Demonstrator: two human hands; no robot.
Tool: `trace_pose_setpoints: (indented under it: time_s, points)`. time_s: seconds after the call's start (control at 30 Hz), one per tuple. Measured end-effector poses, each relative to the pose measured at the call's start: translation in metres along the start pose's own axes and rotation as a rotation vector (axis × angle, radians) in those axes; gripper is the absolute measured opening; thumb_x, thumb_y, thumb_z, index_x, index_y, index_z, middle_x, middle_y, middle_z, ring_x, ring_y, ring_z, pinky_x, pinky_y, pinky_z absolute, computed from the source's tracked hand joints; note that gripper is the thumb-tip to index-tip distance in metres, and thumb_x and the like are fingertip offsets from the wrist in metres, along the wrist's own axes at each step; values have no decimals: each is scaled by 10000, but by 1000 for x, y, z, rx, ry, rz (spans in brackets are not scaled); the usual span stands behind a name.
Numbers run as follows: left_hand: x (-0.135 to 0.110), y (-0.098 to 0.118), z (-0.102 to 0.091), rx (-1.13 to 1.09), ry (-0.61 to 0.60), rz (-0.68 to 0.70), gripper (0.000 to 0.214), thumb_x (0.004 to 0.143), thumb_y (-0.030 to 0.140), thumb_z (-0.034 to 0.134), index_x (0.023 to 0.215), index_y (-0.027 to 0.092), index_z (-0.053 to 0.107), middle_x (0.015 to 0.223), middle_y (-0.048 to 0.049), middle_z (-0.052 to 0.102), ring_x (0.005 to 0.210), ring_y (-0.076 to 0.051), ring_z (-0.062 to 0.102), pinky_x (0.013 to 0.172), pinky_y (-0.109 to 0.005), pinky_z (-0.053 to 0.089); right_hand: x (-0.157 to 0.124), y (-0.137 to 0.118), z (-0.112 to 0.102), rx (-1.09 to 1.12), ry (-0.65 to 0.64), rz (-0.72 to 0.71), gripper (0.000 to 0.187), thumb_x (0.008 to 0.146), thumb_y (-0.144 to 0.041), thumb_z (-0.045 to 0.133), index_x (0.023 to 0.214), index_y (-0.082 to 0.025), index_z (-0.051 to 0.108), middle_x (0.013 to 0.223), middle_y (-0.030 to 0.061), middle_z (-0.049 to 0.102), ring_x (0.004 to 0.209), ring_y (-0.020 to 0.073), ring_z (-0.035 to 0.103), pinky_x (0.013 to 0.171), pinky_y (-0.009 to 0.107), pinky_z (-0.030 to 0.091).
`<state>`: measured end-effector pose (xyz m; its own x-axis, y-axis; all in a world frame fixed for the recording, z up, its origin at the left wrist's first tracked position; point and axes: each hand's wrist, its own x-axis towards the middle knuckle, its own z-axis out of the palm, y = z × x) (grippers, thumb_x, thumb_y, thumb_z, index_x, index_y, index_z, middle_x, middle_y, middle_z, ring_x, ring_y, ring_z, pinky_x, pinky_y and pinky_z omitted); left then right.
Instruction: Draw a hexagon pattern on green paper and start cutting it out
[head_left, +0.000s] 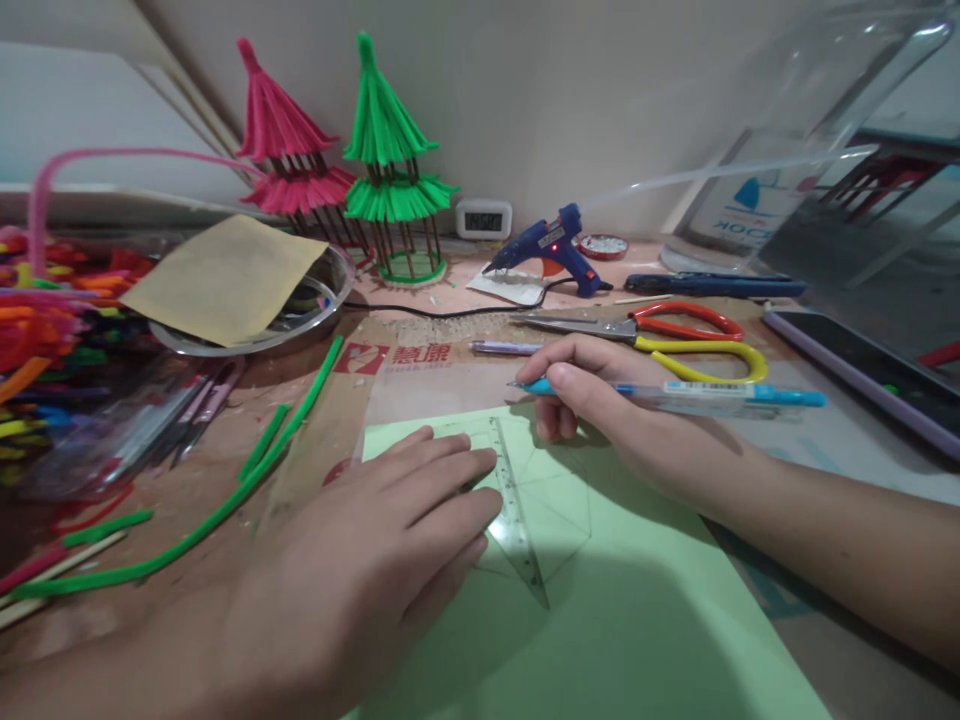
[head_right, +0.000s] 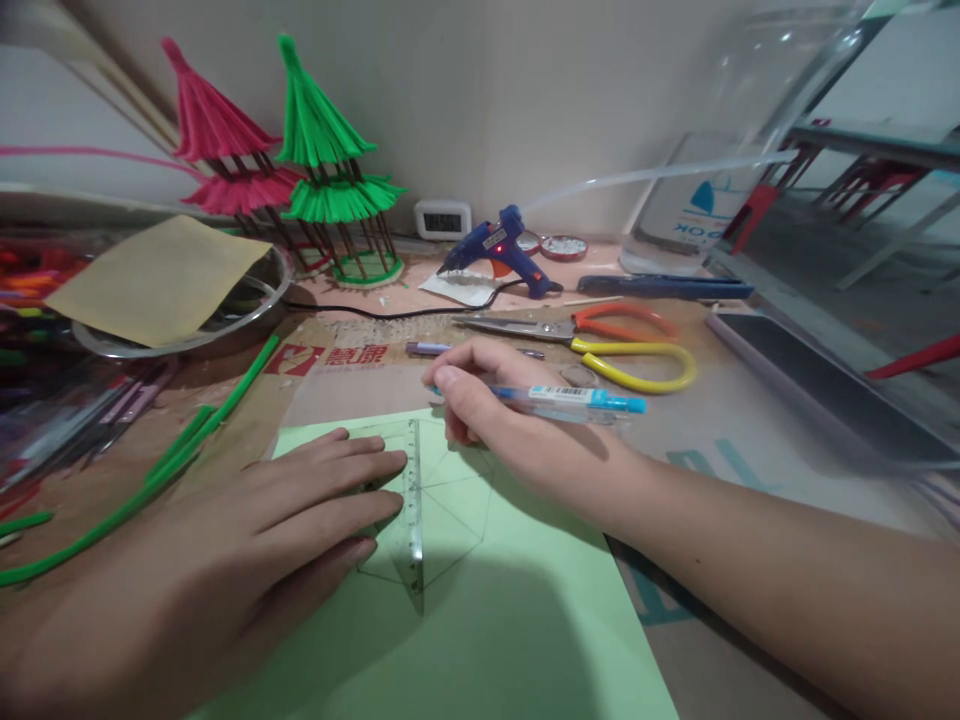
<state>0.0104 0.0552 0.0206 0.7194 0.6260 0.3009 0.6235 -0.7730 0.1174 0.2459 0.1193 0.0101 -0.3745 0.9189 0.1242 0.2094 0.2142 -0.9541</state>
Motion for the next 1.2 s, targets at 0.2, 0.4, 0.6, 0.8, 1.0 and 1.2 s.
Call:
trace_pose_setpoints:
  time_s: [0.2, 0.4, 0.6, 0.8, 1.0, 1.2]
  points:
    - [0, 0, 0, -24, -13, -4, 288, 1034, 177, 439, 1123, 228, 708, 1281, -72, 740, 1120, -284, 718, 1007, -478, 584, 0, -2, 1, -2, -4, 4, 208, 1037, -367, 522, 1009, -191, 629, 717, -11, 662, 669, 126, 588, 630, 255, 443]
    - [-2, -2, -1, 1, -14, 13, 346, 1009, 129, 434, 1174, 252, 712, 1281, -65, 737, 1118, -272, 715, 1026, -481, 575, -1, 0, 0, -4, 0, 0, 215, 1038, -384, 526, 1028, -201, 640, 729, -8, 676, 673, 131, 606, 630, 257, 454]
    - [-2, -1, 6, 12, 43, -24, 332, 993, 153, 422, 1026, 246, 738, 1214, -43, 765, 1063, -214, 741, 1052, -374, 564, -1, -4, 0, -23, 5, 38, 230, 1029, -408, 539, 999, -213, 658, 720, 4, 690, 653, 139, 601, 602, 261, 459]
    - [-8, -9, 8, 77, 46, 90, 356, 953, 209, 472, 1204, 296, 709, 1295, 14, 743, 1148, -213, 722, 1031, -321, 570, -3, -5, -1, -44, 24, 76, 246, 1023, -452, 558, 1015, -240, 683, 740, 10, 712, 656, 150, 619, 579, 262, 469]
    - [-6, -11, 5, 67, 60, 94, 357, 948, 186, 446, 1164, 268, 718, 1277, -2, 750, 1152, -207, 721, 1085, -304, 520, -3, -5, 0, -64, 27, 52, 221, 1028, -403, 550, 994, -229, 682, 731, 9, 711, 660, 141, 627, 595, 252, 471]
    - [-10, -13, 6, -39, 2, -20, 394, 939, 248, 501, 1250, 341, 724, 1362, 17, 706, 1174, -263, 721, 909, -334, 634, -3, -7, 0, -69, 43, 63, 210, 1021, -395, 566, 990, -230, 693, 701, 10, 711, 634, 151, 627, 561, 267, 441]
